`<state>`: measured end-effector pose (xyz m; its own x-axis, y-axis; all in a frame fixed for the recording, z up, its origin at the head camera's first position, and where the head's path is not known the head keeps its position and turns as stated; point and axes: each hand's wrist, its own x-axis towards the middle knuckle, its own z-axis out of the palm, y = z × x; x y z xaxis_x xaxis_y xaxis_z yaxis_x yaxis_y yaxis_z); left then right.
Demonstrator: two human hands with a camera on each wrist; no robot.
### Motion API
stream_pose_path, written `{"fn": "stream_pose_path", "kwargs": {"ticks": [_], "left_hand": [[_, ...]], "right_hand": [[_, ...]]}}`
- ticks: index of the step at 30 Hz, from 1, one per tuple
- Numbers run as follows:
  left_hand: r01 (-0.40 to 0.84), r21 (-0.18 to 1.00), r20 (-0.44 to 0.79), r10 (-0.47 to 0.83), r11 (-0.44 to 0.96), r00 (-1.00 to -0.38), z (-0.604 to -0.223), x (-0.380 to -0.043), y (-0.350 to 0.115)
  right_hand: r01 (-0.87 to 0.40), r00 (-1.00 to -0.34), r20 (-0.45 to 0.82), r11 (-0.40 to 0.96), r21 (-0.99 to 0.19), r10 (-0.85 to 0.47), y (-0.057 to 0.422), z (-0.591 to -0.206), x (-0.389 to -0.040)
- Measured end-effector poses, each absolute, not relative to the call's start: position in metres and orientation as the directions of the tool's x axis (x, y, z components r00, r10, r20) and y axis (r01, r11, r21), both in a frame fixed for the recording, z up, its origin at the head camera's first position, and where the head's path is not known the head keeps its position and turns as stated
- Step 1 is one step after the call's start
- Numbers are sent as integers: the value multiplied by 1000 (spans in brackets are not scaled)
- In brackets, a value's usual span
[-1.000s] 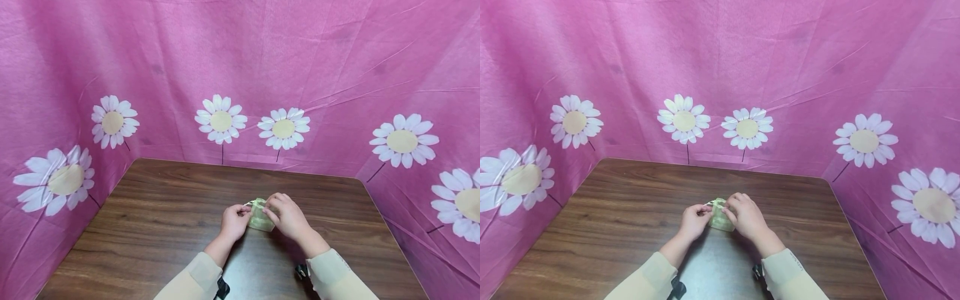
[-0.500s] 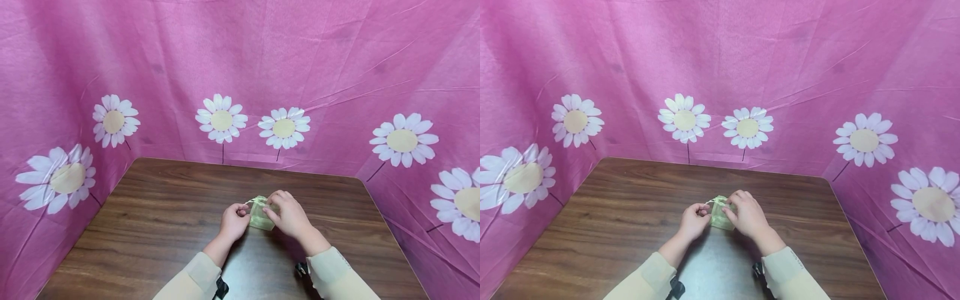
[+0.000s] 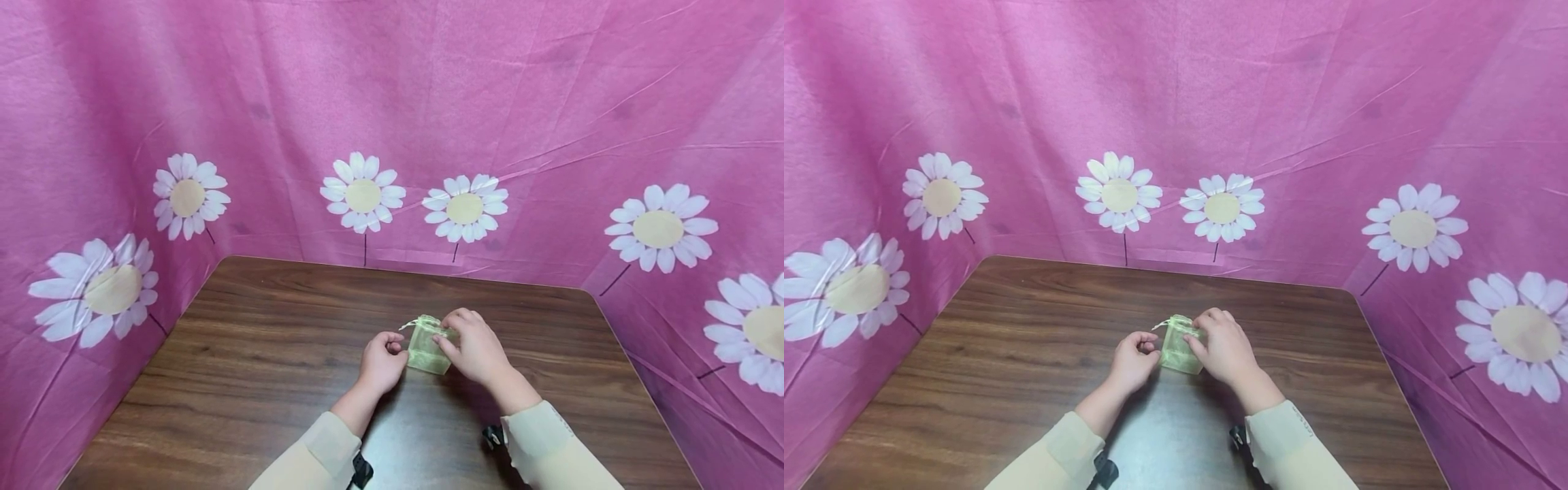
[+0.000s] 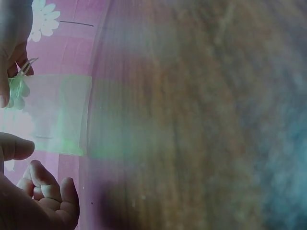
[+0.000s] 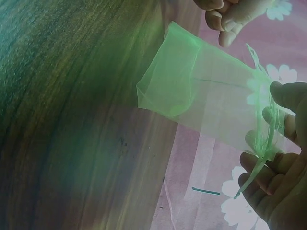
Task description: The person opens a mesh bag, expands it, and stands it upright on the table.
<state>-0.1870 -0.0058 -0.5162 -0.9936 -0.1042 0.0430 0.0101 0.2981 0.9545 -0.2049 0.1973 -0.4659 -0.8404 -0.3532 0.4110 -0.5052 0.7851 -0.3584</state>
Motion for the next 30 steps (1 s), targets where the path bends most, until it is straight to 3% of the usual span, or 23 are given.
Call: {"fn": "stream_pose_path", "kwargs": {"ticks": [30], "left_hand": [[0,949,44,-134,315,-990,-515,-181,-7]], "right_hand": [[-630,-746,509,703,-329,-430,195,-461,-191]]}}
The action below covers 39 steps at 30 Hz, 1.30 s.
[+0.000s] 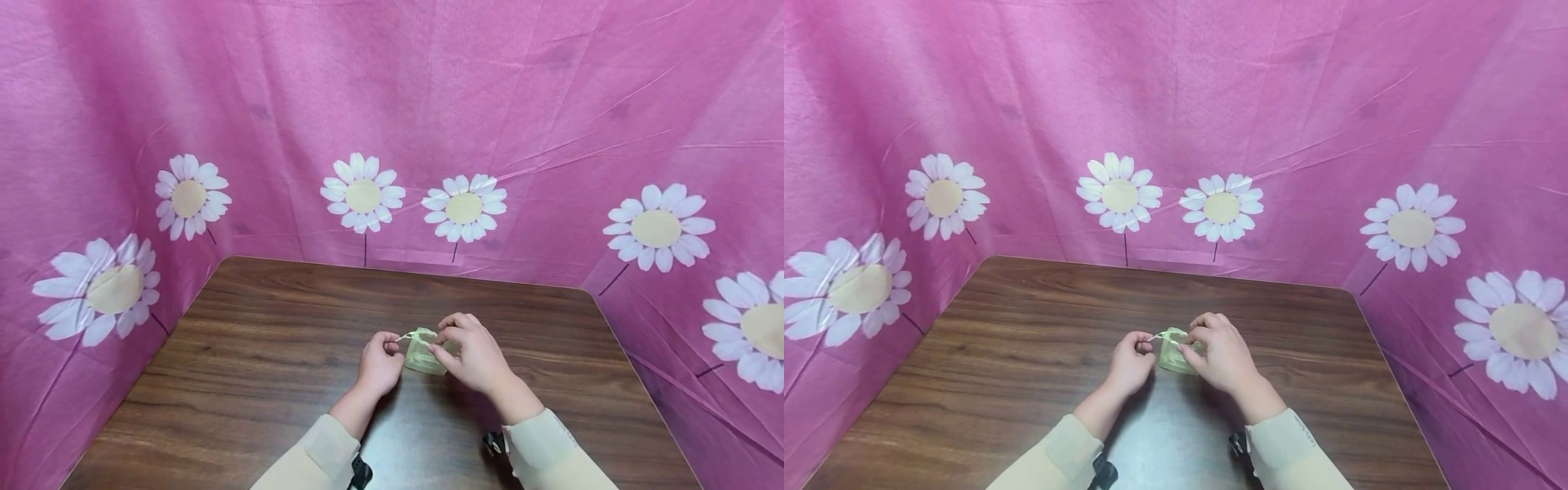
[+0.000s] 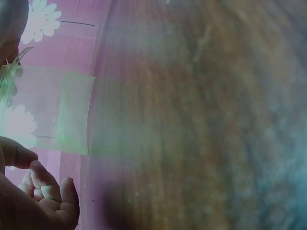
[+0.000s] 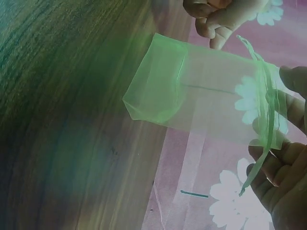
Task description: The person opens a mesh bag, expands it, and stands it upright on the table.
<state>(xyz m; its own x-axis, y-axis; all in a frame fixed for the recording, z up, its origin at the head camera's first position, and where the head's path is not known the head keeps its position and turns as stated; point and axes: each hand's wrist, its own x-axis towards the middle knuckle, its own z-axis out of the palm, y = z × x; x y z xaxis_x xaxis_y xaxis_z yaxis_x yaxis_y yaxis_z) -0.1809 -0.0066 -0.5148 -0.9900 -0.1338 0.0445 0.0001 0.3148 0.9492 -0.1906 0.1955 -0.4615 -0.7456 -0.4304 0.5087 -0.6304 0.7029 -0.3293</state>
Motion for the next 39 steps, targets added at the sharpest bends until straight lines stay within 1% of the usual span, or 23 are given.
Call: {"fn": "stream_pose_path", "kwargs": {"ticks": [6,9,11,13,15,18,19,23,25,29,34,39], "left_hand": [[-8,953,36,-139,302,-990,-515,-183,-10],[-24,956,18,-142,293,-990,-511,-186,-15],[-43,961,-18,-95,273,-995,-507,-189,-19],[-87,968,-91,8,235,-996,-504,-191,-22],[-146,972,-175,153,183,-973,-501,-191,-25],[-265,959,-285,352,105,-892,-500,-189,-27],[-298,951,-304,405,79,-862,-500,-189,-27],[-390,921,-337,523,9,-783,-501,-187,-28],[-416,909,-345,550,-4,-760,-501,-187,-28],[-438,898,-339,586,-30,-736,-499,-185,-28],[-463,883,-331,598,-77,-730,-500,-183,-25],[-488,868,-338,606,-96,-720,-502,-183,-24]], "right_hand": [[-654,-728,503,691,-307,-466,199,-458,-189],[-672,-723,512,642,-369,-464,203,-447,-187],[-684,-724,515,578,-445,-460,206,-434,-184],[-689,-725,507,506,-519,-467,207,-421,-181],[-698,-714,501,442,-564,-489,206,-409,-179],[-712,-692,490,385,-587,-530,204,-396,-176],[-717,-684,488,376,-587,-541,203,-393,-176],[-721,-674,473,368,-586,-567,201,-387,-175],[-720,-675,467,369,-588,-571,201,-386,-174],[-715,-677,459,366,-596,-575,200,-385,-173],[-726,-660,472,335,-600,-585,197,-385,-171],[-738,-648,483,329,-589,-590,195,-384,-170]]}}
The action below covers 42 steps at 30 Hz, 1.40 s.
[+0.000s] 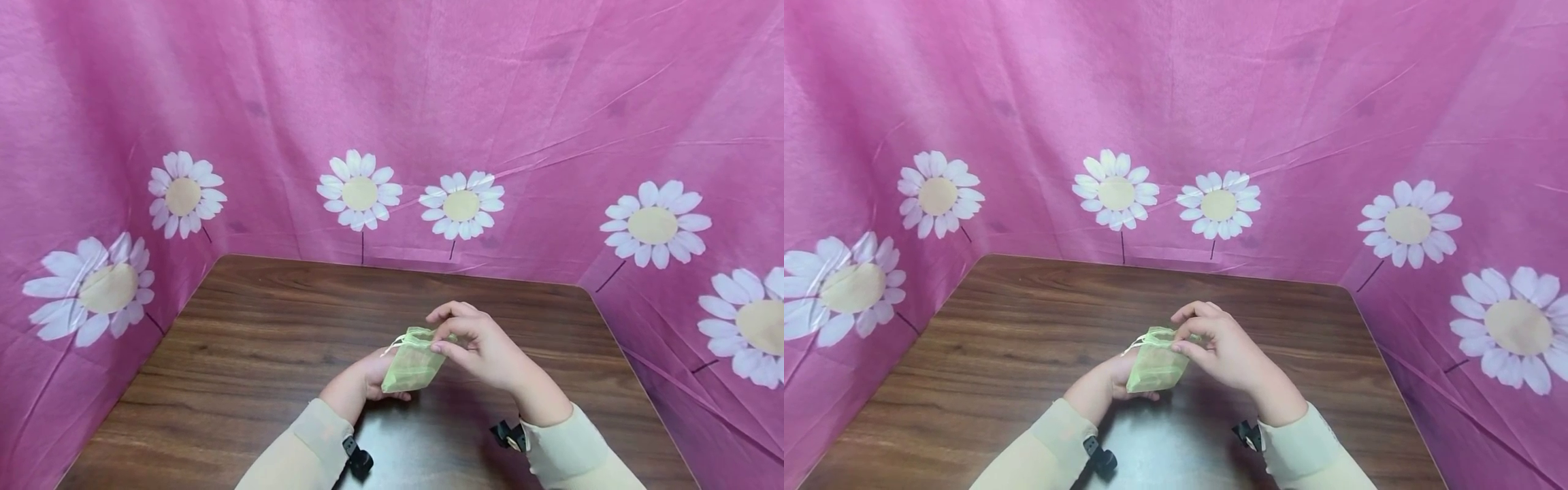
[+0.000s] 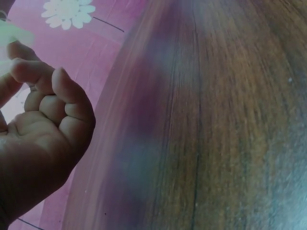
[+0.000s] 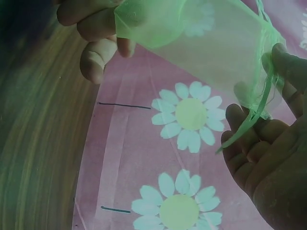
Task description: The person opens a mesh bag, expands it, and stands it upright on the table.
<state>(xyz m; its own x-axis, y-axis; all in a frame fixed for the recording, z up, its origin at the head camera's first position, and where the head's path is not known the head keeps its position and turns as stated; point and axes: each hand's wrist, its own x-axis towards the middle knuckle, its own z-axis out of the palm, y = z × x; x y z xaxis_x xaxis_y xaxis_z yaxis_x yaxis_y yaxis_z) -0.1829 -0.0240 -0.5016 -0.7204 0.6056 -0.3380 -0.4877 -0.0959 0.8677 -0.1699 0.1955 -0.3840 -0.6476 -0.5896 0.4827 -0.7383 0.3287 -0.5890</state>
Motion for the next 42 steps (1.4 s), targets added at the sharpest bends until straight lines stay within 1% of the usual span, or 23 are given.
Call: {"fn": "stream_pose_path", "kwargs": {"ticks": [11,17,22,34,42], "left_hand": [[-510,851,-326,635,-126,-700,-501,-183,-24],[-557,821,-354,653,-126,-669,-501,-183,-25],[-578,806,-354,675,-131,-647,-501,-183,-24],[-612,779,-388,666,-132,-637,-501,-181,-23],[-609,785,-386,675,-118,-629,-503,-180,-22]], "right_hand": [[-741,-647,478,342,-577,-594,196,-388,-171],[-749,-636,490,326,-576,-596,195,-386,-170],[-752,-632,494,317,-578,-598,194,-384,-169],[-751,-632,497,311,-582,-595,193,-383,-167],[-749,-643,498,341,-569,-582,194,-383,-167]]}}
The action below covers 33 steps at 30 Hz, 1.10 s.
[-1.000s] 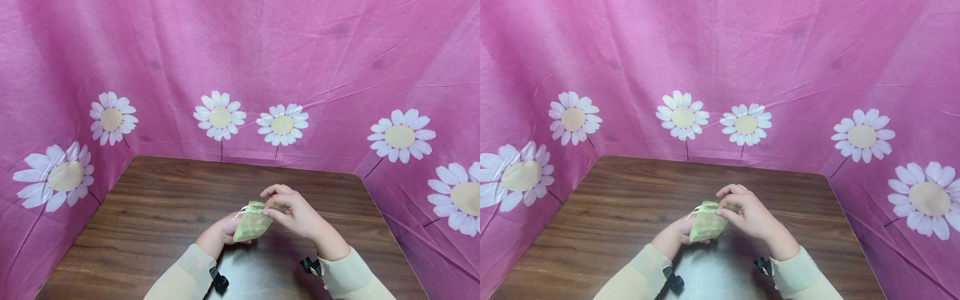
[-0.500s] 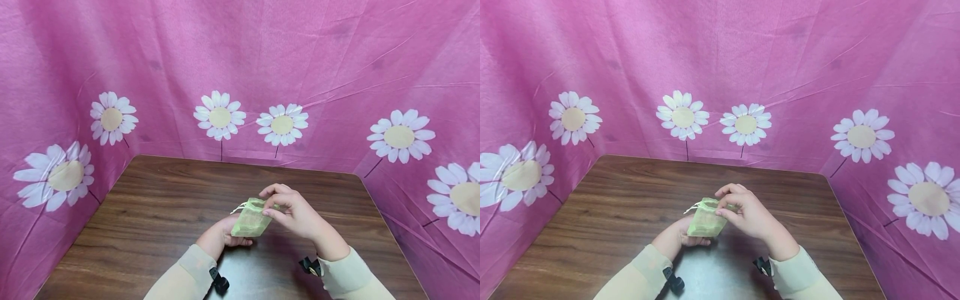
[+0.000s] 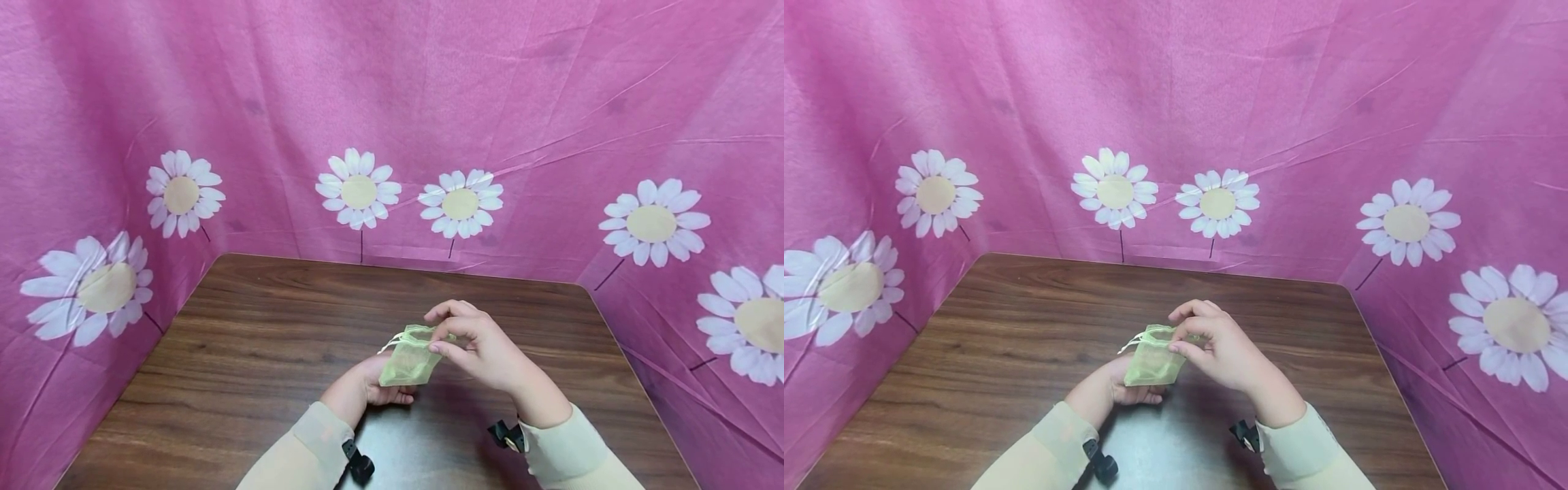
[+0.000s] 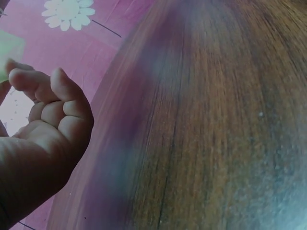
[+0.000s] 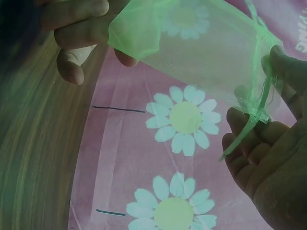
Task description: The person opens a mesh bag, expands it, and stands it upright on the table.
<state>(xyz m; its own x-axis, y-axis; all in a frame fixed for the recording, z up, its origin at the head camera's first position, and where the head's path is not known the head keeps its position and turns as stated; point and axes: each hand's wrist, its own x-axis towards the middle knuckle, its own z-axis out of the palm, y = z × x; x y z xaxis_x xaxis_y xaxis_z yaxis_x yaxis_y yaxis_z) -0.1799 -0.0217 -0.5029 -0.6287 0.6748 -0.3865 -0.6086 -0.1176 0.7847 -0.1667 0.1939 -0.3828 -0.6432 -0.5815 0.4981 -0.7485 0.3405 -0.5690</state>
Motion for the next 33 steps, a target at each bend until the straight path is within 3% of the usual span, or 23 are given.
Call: {"fn": "stream_pose_path", "kwargs": {"ticks": [10,17,20,24,29,33], "left_hand": [[-573,814,-426,575,-93,-699,-506,-182,-26],[-472,846,-369,366,-249,-854,-504,-192,-25],[-373,877,-309,241,-302,-920,-503,-195,-24],[-220,938,-187,144,-268,-972,-501,-196,-22],[-15,985,0,87,-170,-996,-503,-195,-17],[70,992,78,73,-102,-994,-504,-193,-12]], "right_hand": [[-763,-641,518,397,-510,-566,196,-387,-170],[-746,-666,522,495,-446,-534,199,-394,-178],[-723,-688,510,549,-420,-516,200,-400,-181],[-694,-712,497,605,-391,-496,202,-409,-184],[-690,-706,515,638,-342,-487,204,-419,-190],[-701,-686,531,646,-301,-498,205,-427,-194]]}}
